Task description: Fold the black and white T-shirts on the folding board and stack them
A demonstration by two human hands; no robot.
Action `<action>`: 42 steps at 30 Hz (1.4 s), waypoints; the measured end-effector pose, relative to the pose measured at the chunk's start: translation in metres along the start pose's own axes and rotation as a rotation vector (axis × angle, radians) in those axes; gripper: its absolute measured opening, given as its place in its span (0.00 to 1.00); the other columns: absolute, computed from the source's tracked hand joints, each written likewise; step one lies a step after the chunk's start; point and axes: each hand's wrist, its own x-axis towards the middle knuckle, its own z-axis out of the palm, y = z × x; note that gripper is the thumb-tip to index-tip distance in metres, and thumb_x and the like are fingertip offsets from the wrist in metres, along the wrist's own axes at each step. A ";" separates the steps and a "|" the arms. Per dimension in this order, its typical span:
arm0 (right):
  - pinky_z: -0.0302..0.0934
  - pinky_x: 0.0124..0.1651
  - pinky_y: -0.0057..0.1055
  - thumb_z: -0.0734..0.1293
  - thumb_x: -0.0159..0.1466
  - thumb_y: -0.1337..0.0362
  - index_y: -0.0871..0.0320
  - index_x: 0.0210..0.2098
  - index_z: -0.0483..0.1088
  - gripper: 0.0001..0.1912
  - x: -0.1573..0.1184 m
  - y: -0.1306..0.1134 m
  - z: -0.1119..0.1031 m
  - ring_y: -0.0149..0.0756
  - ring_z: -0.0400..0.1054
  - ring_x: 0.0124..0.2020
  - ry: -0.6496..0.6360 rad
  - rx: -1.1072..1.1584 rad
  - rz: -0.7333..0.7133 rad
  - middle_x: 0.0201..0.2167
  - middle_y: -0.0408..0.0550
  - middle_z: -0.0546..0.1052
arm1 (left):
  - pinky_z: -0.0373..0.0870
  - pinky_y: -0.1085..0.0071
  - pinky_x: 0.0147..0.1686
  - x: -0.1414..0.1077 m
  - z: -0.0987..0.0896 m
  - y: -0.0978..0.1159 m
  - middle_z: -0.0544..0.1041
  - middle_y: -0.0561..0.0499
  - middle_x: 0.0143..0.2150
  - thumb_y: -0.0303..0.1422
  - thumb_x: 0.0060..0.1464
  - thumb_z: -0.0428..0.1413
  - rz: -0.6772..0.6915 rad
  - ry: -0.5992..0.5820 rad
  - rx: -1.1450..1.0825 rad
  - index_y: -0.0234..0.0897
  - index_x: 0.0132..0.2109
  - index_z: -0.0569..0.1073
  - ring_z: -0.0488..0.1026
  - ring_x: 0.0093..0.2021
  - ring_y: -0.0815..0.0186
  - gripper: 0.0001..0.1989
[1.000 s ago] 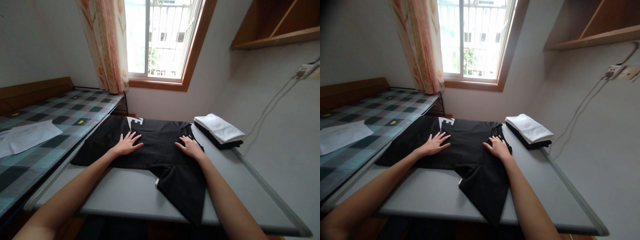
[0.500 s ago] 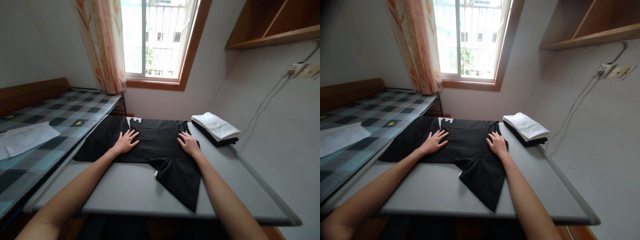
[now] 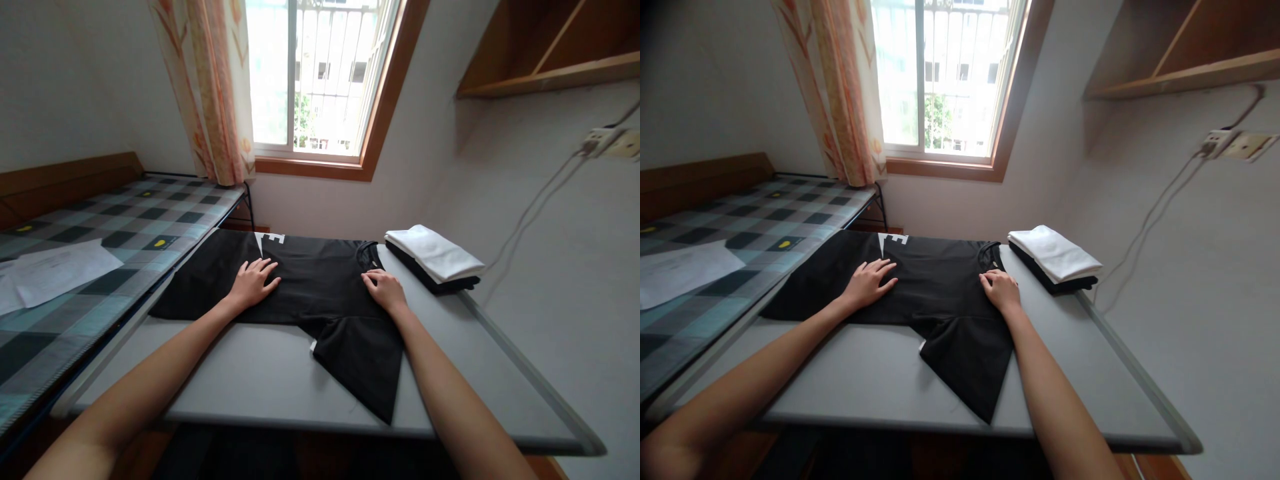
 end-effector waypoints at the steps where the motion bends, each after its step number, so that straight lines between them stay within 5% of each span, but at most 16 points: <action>1: 0.62 0.49 0.37 0.58 0.67 0.55 0.54 0.41 0.79 0.19 -0.001 -0.003 -0.002 0.44 0.72 0.47 -0.029 -0.022 0.013 0.47 0.50 0.79 | 0.51 0.52 0.65 -0.001 -0.002 0.003 0.68 0.47 0.63 0.48 0.62 0.44 0.011 0.041 -0.017 0.43 0.60 0.68 0.62 0.64 0.55 0.25; 4: 0.63 0.48 0.38 0.58 0.67 0.56 0.55 0.44 0.78 0.19 -0.002 -0.013 -0.006 0.46 0.73 0.46 -0.097 -0.103 0.057 0.46 0.52 0.79 | 0.52 0.53 0.64 -0.005 -0.005 0.010 0.73 0.48 0.59 0.51 0.61 0.44 0.037 0.034 -0.040 0.44 0.55 0.73 0.67 0.60 0.57 0.25; 7: 0.61 0.52 0.38 0.57 0.67 0.56 0.57 0.47 0.76 0.20 -0.002 -0.017 -0.005 0.46 0.71 0.50 -0.133 -0.143 0.033 0.50 0.54 0.77 | 0.52 0.48 0.63 -0.007 -0.002 0.014 0.68 0.46 0.63 0.55 0.58 0.46 0.050 -0.052 0.003 0.42 0.56 0.73 0.61 0.64 0.51 0.29; 15: 0.40 0.67 0.49 0.55 0.69 0.52 0.62 0.64 0.60 0.29 0.001 -0.003 0.020 0.48 0.48 0.68 -0.213 -0.104 0.015 0.67 0.54 0.58 | 0.43 0.44 0.65 -0.003 0.005 0.001 0.51 0.51 0.71 0.60 0.58 0.38 0.071 -0.210 -0.009 0.46 0.68 0.56 0.46 0.70 0.52 0.38; 42: 0.40 0.67 0.48 0.56 0.68 0.53 0.61 0.62 0.63 0.28 0.003 0.004 0.027 0.46 0.51 0.67 -0.165 -0.047 0.013 0.65 0.57 0.61 | 0.43 0.45 0.65 -0.002 0.008 -0.003 0.52 0.49 0.71 0.55 0.61 0.41 0.097 -0.189 -0.024 0.47 0.68 0.57 0.47 0.70 0.52 0.33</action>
